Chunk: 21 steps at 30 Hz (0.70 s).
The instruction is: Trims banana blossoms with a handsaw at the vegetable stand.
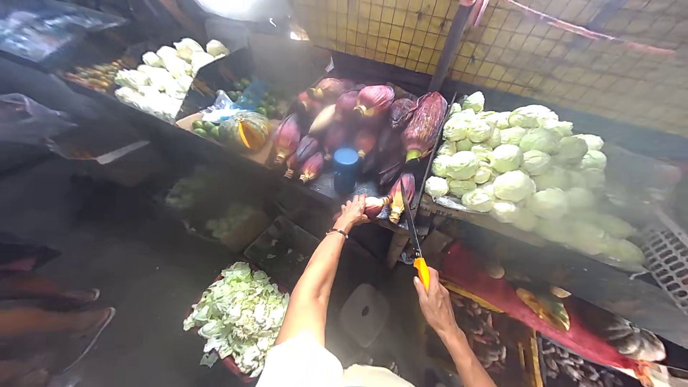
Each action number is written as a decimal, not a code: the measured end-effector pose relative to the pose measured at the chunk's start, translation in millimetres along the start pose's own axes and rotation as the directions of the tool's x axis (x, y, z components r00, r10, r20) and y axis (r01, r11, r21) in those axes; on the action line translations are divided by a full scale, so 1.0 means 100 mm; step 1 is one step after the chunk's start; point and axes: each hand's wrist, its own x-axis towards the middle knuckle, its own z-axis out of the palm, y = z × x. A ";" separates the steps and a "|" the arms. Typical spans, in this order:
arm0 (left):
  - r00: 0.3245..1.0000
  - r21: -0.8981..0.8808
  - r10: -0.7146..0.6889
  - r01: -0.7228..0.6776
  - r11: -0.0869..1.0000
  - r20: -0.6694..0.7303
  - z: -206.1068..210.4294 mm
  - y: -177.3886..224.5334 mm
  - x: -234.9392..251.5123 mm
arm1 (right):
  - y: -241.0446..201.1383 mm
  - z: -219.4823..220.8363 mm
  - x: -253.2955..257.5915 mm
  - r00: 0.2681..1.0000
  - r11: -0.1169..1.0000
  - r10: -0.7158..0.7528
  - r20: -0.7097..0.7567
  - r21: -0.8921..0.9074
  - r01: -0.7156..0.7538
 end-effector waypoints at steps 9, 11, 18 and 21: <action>0.993 0.189 -0.112 0.104 0.977 0.032 -0.02 0.08 -0.07 | -0.01 0.12 0.07 0.996 0.999 0.039 0.076 -0.013 -0.038; 0.993 0.217 -0.108 0.096 0.971 0.042 0.02 0.10 -0.03 | -0.07 0.10 0.12 0.989 0.997 0.065 0.133 -0.044 -0.060; 0.993 0.244 -0.104 0.088 0.966 0.051 -0.02 0.13 -0.04 | -0.36 0.23 0.31 0.993 0.998 0.046 0.110 -0.036 -0.043; 0.993 0.257 -0.106 0.088 0.962 0.060 0.01 0.14 -0.03 | -0.42 0.37 0.38 0.995 0.998 0.034 0.091 -0.046 -0.030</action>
